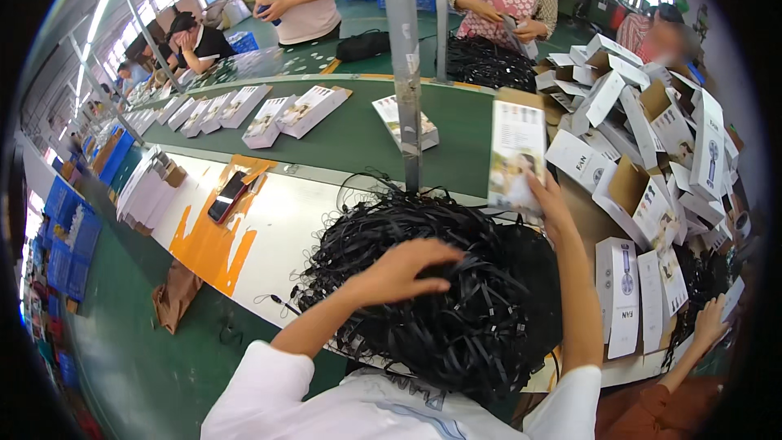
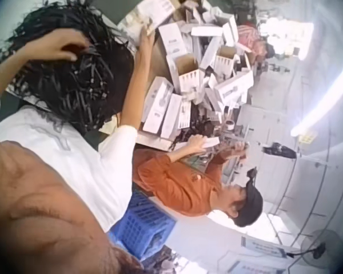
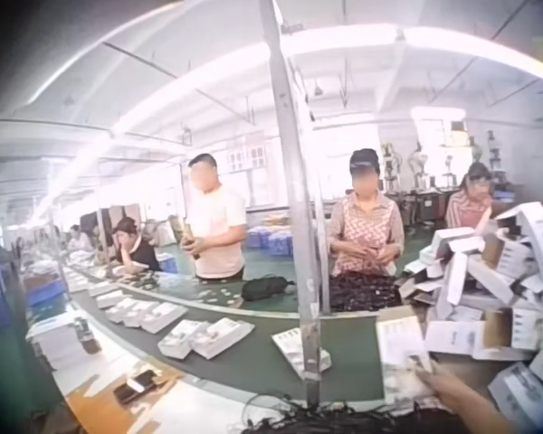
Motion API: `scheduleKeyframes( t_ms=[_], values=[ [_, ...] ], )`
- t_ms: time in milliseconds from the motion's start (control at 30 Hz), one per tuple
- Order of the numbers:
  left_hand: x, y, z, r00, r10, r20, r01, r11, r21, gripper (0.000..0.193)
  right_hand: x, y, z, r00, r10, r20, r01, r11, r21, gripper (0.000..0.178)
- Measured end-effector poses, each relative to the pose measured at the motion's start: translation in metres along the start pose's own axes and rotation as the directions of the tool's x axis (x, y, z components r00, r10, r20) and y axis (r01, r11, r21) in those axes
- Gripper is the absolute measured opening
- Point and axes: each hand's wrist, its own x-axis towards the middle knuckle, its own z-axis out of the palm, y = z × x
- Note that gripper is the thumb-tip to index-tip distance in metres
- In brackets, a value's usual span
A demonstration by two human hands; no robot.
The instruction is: The person separates black lanyards from a pile, inserts them into product boxes by hand, and places the boxes onto the conveyor belt.
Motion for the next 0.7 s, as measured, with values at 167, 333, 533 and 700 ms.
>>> scheduleKeyframes(
  t_ms=[167,333,533,700],
  values=[
    [-0.030,0.030,0.018,0.992,0.026,-0.123,0.002,0.975,0.220,0.025,0.103,0.053,-0.018,0.996,-0.054,-0.074,0.048,0.995,-0.087,0.079],
    [-0.017,0.032,-0.002,0.935,0.040,-0.354,0.059,0.962,0.265,0.028,0.105,0.059,0.002,0.951,-0.306,-0.034,0.249,0.830,-0.499,0.068],
    [0.018,0.075,-0.050,0.863,-0.208,-0.461,-0.069,0.855,-0.514,0.008,-0.066,-0.068,0.091,0.726,-0.349,0.592,0.368,0.925,0.094,0.072],
    [0.060,0.129,-0.076,0.772,0.171,-0.611,-0.496,0.764,-0.413,0.010,-0.134,-0.100,0.104,0.388,-0.295,0.873,0.173,0.954,0.246,0.080]
  ],
)
